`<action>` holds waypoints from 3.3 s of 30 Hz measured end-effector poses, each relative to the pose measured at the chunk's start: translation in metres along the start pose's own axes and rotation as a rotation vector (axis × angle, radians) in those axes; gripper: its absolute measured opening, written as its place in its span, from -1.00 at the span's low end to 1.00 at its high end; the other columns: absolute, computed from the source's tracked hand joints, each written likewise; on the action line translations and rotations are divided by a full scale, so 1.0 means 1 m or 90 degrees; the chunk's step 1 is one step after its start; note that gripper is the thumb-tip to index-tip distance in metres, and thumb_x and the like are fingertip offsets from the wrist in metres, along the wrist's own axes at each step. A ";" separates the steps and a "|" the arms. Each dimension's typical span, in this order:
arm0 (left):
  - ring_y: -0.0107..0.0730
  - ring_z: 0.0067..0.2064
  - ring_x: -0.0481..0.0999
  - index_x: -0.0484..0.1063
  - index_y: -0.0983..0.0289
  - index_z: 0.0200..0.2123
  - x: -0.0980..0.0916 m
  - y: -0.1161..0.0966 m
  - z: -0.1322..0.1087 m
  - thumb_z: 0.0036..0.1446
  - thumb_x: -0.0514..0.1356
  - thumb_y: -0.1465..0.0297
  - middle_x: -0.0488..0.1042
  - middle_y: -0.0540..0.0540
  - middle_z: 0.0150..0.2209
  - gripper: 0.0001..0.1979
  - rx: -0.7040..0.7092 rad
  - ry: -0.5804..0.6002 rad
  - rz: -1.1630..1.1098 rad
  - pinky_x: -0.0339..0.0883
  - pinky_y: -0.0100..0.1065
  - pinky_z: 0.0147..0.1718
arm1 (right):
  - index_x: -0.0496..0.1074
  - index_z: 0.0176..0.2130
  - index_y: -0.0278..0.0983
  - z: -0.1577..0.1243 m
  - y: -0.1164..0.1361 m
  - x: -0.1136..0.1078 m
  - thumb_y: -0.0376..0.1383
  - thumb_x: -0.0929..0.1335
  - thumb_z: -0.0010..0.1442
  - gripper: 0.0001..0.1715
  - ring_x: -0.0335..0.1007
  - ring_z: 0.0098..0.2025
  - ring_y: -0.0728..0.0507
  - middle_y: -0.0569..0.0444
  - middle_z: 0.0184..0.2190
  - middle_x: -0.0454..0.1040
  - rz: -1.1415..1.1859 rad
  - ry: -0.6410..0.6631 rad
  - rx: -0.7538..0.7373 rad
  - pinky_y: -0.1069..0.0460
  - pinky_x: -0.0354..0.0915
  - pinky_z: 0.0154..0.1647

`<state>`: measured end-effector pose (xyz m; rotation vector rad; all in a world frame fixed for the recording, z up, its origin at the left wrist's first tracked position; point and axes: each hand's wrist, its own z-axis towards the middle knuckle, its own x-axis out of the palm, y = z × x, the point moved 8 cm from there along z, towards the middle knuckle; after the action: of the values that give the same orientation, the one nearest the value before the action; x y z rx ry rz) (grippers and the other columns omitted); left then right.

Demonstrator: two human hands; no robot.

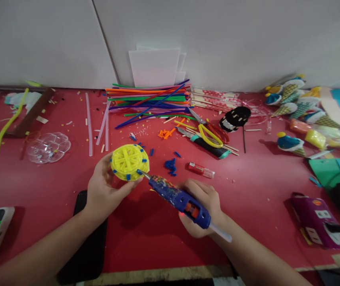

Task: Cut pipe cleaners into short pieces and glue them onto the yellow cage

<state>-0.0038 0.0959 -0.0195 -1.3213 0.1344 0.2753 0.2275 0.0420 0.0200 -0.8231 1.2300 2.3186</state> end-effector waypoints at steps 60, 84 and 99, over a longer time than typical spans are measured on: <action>-0.50 -0.09 0.67 0.58 0.07 -0.08 -0.022 -0.013 0.015 -0.22 0.55 0.45 0.67 -0.07 -0.13 -0.45 0.085 -0.147 -0.252 0.51 -0.54 -0.08 | 0.56 -0.38 -0.26 0.086 -0.049 0.008 -0.41 0.37 0.00 -0.84 0.40 -0.47 -0.04 0.12 -0.50 0.55 -0.199 0.294 0.123 0.07 0.23 -0.40; -0.25 0.09 0.60 0.51 0.07 0.00 -0.020 0.000 0.007 -0.34 0.56 0.50 0.58 0.00 0.02 -0.26 0.054 -0.129 -0.170 0.49 -0.22 0.12 | 0.65 -0.32 -0.23 0.099 0.018 -0.003 -0.36 0.47 0.13 -0.92 0.50 -0.46 -0.01 0.13 -0.42 0.63 0.239 0.008 0.140 0.11 0.39 -0.51; -0.18 0.10 0.55 0.47 0.06 0.05 -0.016 0.001 0.003 -0.32 0.58 0.34 0.55 0.04 0.04 -0.23 0.109 -0.157 -0.140 0.45 -0.16 0.13 | 0.61 -0.36 -0.20 0.096 0.019 -0.013 -0.38 0.50 0.10 -0.93 0.55 -0.41 -0.02 0.18 -0.42 0.65 0.246 -0.039 0.151 0.09 0.48 -0.41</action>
<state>-0.0200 0.0974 -0.0157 -1.1120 -0.1912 0.2312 0.1955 0.1114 0.0826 -0.4606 1.7205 2.3937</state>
